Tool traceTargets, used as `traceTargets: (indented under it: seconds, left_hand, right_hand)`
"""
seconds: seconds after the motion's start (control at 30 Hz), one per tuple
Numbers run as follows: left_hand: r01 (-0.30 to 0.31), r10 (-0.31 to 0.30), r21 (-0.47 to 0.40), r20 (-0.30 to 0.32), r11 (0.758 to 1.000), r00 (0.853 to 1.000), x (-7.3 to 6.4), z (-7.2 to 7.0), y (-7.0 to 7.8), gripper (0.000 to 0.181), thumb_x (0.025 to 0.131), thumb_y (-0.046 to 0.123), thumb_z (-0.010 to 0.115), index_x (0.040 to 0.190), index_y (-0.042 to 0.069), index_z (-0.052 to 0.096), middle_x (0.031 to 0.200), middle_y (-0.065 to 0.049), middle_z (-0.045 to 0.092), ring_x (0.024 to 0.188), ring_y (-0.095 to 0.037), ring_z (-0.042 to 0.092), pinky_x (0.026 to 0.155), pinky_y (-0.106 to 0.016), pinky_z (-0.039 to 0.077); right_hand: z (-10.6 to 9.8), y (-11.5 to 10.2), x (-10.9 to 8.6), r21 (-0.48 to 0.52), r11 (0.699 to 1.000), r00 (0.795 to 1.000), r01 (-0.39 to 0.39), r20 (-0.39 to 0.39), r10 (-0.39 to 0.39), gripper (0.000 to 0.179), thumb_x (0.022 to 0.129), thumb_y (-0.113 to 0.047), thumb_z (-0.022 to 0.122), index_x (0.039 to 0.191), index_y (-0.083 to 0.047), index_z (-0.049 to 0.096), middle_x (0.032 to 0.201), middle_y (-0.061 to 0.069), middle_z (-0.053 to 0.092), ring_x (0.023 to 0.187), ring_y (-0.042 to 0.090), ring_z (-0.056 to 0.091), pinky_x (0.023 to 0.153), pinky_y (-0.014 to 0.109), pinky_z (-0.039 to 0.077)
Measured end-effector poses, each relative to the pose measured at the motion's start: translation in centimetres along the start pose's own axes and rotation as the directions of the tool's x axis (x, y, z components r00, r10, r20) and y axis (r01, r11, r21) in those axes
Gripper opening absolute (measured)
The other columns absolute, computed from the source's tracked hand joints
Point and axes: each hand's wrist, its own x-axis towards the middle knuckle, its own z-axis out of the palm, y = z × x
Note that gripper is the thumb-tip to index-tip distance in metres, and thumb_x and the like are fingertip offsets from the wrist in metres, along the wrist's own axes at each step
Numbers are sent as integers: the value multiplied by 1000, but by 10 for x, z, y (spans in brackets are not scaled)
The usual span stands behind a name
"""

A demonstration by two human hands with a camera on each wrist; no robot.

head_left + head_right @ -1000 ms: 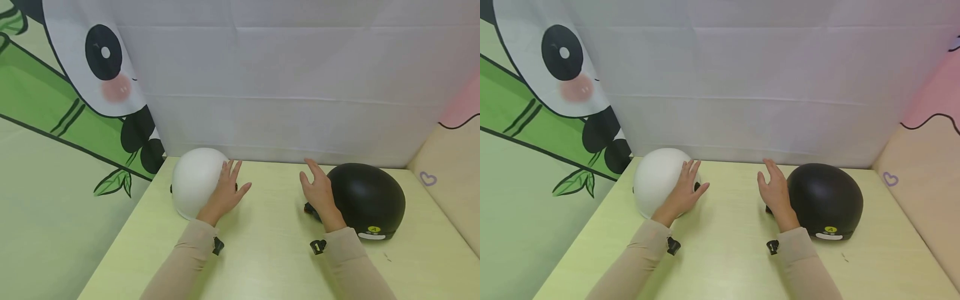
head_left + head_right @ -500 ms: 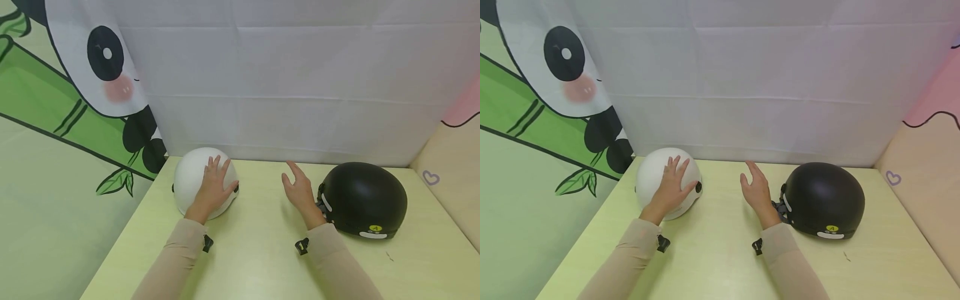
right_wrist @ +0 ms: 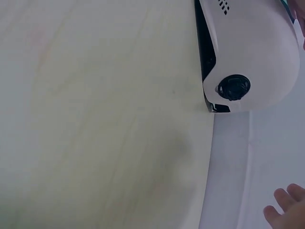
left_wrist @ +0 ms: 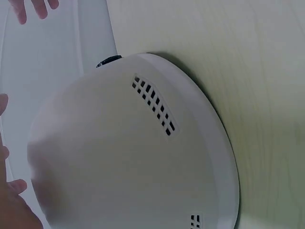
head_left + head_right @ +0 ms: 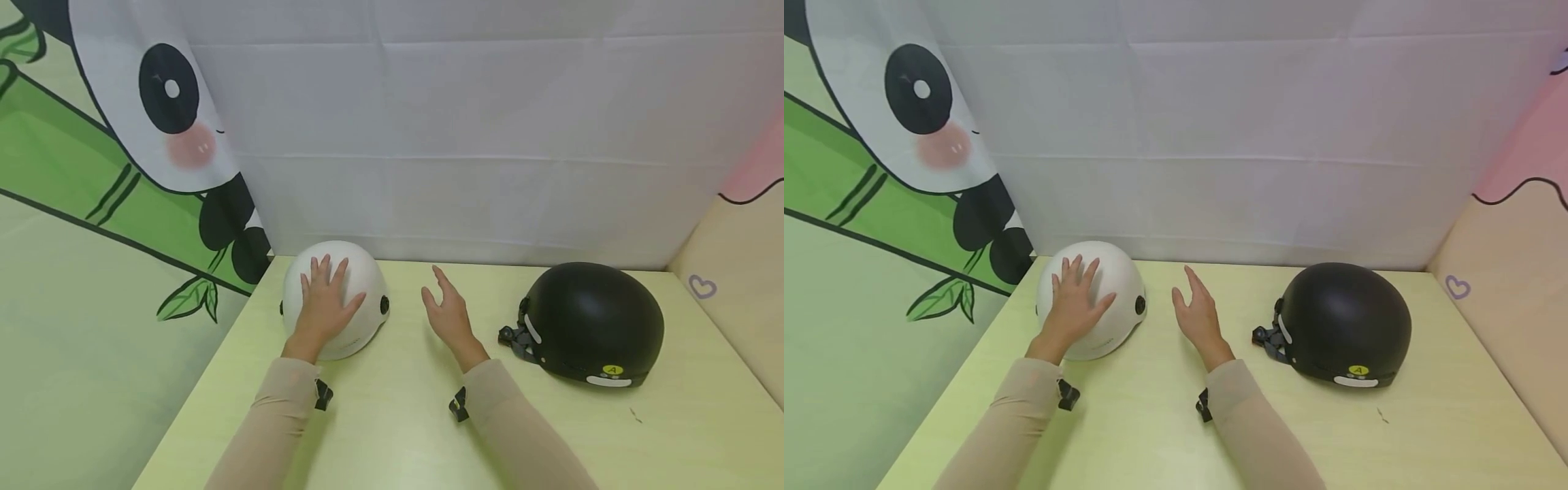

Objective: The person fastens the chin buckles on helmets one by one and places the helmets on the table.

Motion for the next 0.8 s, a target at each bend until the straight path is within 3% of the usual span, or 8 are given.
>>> traceTargets:
  seconds: [0.47,0.67,0.8]
  left_hand:
    - [96,-97,-40,-21,995,995,-4,2,-25,82,92,52,55,155,9,23,157,-26,11,143,-45,-6,107,-66,-5]
    - [125,-133,-101,-76,987,988,-7,0,-38,80,92,49,57,154,9,25,156,-26,12,142,-49,-2,105,-68,-3]
    - [145,-154,-118,-71,982,986,-7,2,-42,80,93,52,55,154,10,25,156,-26,10,141,-50,-2,104,-70,-1]
  right_hand:
    - [47,-5,3,39,999,998,-23,56,21,63,101,-37,50,156,-21,24,154,10,33,137,31,35,106,53,29]
    - [62,-11,4,105,992,985,-65,167,47,68,101,-45,49,157,-27,15,159,6,22,142,31,24,107,57,25]
    - [72,-16,3,140,989,975,-53,221,21,72,100,-47,49,158,-23,13,160,7,16,143,34,17,107,60,22]
